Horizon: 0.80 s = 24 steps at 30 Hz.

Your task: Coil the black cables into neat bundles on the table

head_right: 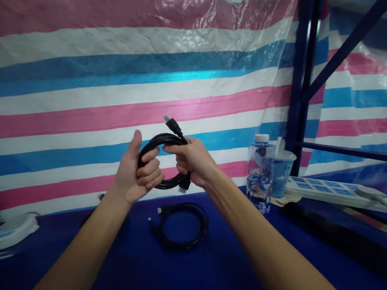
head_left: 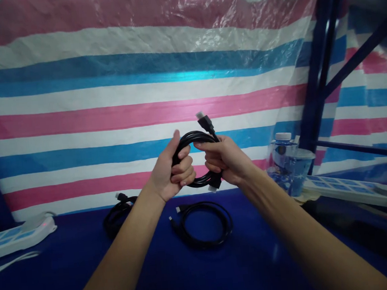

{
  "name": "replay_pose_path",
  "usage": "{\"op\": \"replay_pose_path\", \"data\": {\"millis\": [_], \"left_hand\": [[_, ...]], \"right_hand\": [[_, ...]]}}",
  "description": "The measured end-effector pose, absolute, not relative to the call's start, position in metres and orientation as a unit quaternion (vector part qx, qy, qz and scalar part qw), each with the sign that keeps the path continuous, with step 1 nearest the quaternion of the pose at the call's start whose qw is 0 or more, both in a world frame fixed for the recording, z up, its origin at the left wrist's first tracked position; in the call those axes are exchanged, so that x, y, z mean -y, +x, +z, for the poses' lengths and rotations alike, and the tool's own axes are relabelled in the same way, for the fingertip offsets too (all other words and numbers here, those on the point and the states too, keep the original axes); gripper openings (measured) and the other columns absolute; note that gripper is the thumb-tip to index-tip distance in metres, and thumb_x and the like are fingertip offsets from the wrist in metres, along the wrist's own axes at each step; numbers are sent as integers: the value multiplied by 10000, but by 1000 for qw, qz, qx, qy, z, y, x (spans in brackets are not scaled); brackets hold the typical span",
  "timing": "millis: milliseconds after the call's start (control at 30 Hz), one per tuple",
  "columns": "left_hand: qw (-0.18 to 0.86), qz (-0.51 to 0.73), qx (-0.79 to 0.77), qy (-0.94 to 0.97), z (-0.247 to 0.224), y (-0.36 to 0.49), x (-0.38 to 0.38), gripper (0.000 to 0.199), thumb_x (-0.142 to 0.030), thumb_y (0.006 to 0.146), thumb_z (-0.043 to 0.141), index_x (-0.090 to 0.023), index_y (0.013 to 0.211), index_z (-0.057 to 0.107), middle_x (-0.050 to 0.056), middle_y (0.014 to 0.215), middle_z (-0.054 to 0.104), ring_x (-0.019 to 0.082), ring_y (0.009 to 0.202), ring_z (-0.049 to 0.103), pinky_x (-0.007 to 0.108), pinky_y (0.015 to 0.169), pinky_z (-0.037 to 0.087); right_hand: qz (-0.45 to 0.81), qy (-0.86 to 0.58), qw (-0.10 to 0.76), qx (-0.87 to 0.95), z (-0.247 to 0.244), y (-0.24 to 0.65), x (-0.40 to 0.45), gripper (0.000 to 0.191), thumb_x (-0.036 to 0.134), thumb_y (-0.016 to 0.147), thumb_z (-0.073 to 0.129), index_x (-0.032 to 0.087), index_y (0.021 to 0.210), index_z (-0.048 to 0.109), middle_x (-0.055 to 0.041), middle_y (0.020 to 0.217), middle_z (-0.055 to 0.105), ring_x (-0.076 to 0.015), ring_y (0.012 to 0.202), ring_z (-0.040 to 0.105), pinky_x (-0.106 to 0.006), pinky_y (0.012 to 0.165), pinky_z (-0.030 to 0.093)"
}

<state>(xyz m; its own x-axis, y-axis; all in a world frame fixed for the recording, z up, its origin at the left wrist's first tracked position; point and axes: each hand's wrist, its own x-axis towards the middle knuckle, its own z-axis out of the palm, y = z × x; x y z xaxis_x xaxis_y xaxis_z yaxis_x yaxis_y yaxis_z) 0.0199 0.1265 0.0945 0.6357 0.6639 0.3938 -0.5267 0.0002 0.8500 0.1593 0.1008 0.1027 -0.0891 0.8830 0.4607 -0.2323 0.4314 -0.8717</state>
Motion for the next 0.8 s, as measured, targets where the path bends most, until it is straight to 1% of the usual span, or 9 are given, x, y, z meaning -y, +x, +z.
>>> {"op": "replay_pose_path", "data": {"millis": [133,267,367,400,467,567,667,700,800], "left_hand": [[702,482,-127,508,96,31,-123,508,-451,835,440,-207,432,251,-95,283,147,44,214,129,193,258,189],[664,559,-190,459,95,41,-122,481,-391,798,487,-213,441,218,-100,308,127,43,238,111,197,261,149],[560,651,-190,476,88,47,-121,340,-420,749,593,-194,559,425,-96,384,284,31,280,179,177,280,152],[511,678,-181,496,85,48,-120,256,-423,732,626,-200,673,515,-91,431,348,26,297,204,170,288,162],[438,693,-168,547,82,50,-119,273,-441,736,632,-238,914,595,-84,487,389,24,315,227,168,295,172],[417,667,-181,590,84,49,-118,313,-460,761,601,-222,959,646,-89,455,278,28,313,202,175,289,167],[435,676,-178,567,89,45,-116,272,-420,742,634,-206,909,657,-94,454,241,27,321,181,171,287,162],[443,679,-171,560,91,43,-115,262,-409,739,638,-206,905,655,-96,452,242,27,322,174,170,287,160],[446,674,-152,569,96,39,-112,246,-400,740,633,-216,900,664,-97,443,239,28,317,156,172,284,151]], "right_hand": [[355,-307,638,611,100,160,-105,221,183,686,694,174,648,476,124,395,264,-22,315,199,-174,300,178],[261,-330,657,626,97,154,-108,308,463,750,630,175,702,532,97,440,299,-37,328,245,-185,300,205],[235,-355,695,579,94,150,-115,481,626,769,500,190,575,437,83,439,278,-41,320,232,-196,281,210],[237,-363,704,562,93,150,-118,516,656,771,462,199,544,391,80,434,269,-43,315,231,-200,274,215],[253,-378,706,543,93,150,-121,537,682,775,419,210,532,343,80,425,261,-46,303,229,-205,266,220],[287,-370,701,539,93,152,-122,432,598,830,408,209,642,396,88,438,302,-47,291,244,-194,272,237],[292,-299,732,538,93,151,-119,134,374,864,436,244,894,429,95,515,426,-50,293,296,-176,290,262],[284,-278,745,536,93,150,-118,110,314,854,441,256,947,429,92,546,465,-50,296,315,-175,294,268],[253,-263,756,543,94,148,-116,119,212,809,424,219,892,509,55,605,541,-49,314,375,-188,310,305]]}}
